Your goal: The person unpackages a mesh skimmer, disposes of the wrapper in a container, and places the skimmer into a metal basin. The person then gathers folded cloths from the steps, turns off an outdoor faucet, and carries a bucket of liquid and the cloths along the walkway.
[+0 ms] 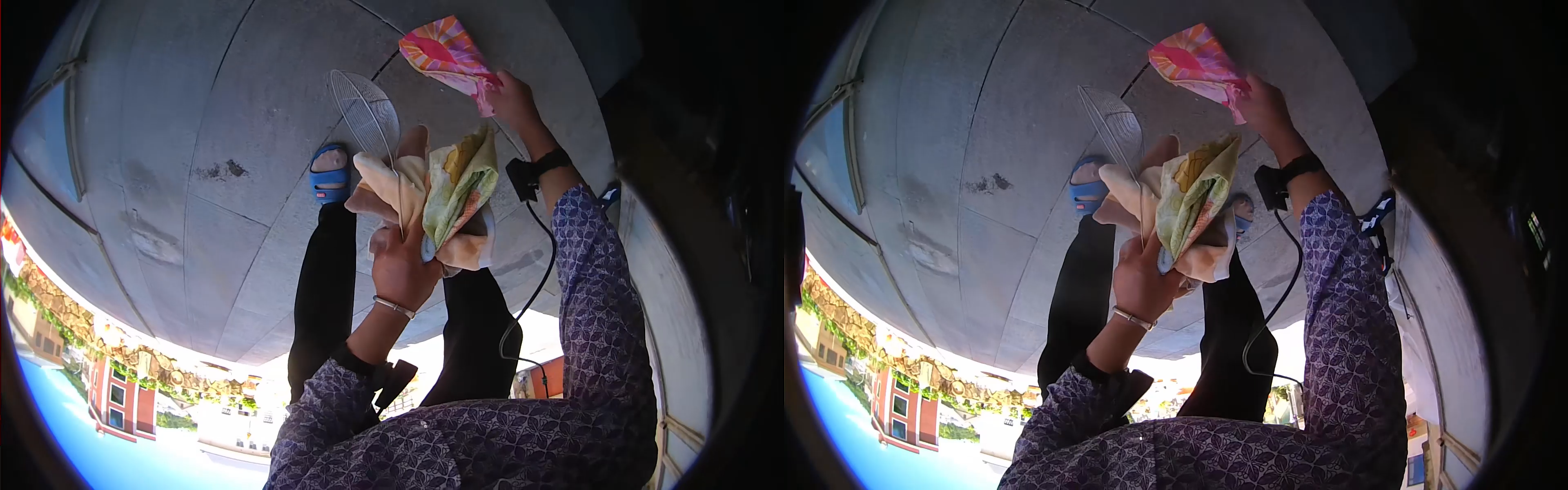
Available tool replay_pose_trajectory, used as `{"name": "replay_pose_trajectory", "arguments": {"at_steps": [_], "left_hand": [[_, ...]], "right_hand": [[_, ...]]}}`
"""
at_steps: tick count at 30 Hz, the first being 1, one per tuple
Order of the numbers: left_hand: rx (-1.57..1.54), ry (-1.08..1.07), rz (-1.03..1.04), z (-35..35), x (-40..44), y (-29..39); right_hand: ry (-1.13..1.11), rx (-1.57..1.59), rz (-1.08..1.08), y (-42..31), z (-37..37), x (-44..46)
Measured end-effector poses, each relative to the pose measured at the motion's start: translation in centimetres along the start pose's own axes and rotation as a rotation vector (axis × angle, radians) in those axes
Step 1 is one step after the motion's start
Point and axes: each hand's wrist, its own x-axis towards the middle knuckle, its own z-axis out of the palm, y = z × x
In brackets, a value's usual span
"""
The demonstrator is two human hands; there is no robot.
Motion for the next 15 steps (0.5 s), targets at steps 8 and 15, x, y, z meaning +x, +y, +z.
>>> {"name": "replay_pose_trajectory", "arguments": {"at_steps": [8, 15], "left_hand": [[0.114, -0.260, 0.072, 1.9, -2.1, 2.5], [0.184, -0.657, 0.034, 5.4, -3.8, 1.4]], "right_hand": [[-0.257, -0.247, -0.144, -8.1, -7.4, -16.7], [-0.898, -0.261, -0.231, -6.8, -4.5, -23.9]]}}
